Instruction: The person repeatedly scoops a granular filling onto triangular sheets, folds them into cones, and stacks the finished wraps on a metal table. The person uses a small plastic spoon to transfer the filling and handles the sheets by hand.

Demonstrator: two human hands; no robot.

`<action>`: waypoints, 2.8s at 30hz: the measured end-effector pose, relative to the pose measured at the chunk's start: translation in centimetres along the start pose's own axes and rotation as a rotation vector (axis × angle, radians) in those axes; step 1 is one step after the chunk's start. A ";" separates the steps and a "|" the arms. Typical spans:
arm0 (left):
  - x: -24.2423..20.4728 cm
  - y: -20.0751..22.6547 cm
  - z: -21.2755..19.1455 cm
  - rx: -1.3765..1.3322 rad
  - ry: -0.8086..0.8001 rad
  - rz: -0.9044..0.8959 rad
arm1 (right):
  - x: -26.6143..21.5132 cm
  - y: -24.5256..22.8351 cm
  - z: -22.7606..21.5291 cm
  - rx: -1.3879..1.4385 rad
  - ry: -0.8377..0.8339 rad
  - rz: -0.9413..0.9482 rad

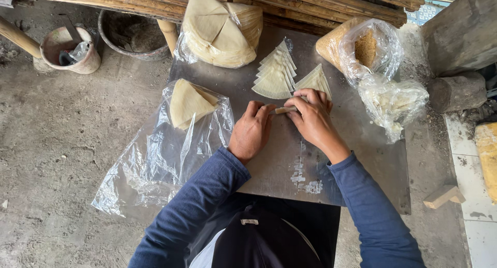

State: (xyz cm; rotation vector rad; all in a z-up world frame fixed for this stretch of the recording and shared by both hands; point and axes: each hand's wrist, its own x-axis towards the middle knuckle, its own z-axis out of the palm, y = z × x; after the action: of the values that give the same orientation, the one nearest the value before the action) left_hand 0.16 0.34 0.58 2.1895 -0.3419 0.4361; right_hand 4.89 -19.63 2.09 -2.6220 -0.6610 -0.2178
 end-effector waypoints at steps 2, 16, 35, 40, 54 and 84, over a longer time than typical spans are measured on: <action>-0.1 0.3 -0.3 -0.019 0.009 0.072 | -0.4 -0.6 -0.7 0.063 0.020 0.006; -0.2 0.0 -0.5 -0.087 0.122 0.063 | -23.6 -1.8 -3.5 0.774 -0.451 0.121; 4.1 -0.5 4.9 0.270 -0.068 0.016 | -23.8 1.0 13.1 0.874 -0.602 0.521; 5.0 -0.5 5.8 0.237 -0.097 0.126 | -22.0 -3.9 -3.2 0.753 -0.772 0.079; 5.7 -0.7 6.2 0.154 -0.051 0.135 | -1.7 0.9 -2.3 -0.144 0.271 -0.100; 5.2 -1.1 4.3 -0.014 -0.067 0.027 | -5.0 -1.4 -1.0 0.021 0.257 -0.112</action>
State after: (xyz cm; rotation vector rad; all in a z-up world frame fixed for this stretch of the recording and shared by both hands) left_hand 6.10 -2.92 -0.41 2.1916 -0.4105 0.3751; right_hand -0.17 -21.07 2.28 -2.4805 -0.7140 -0.5678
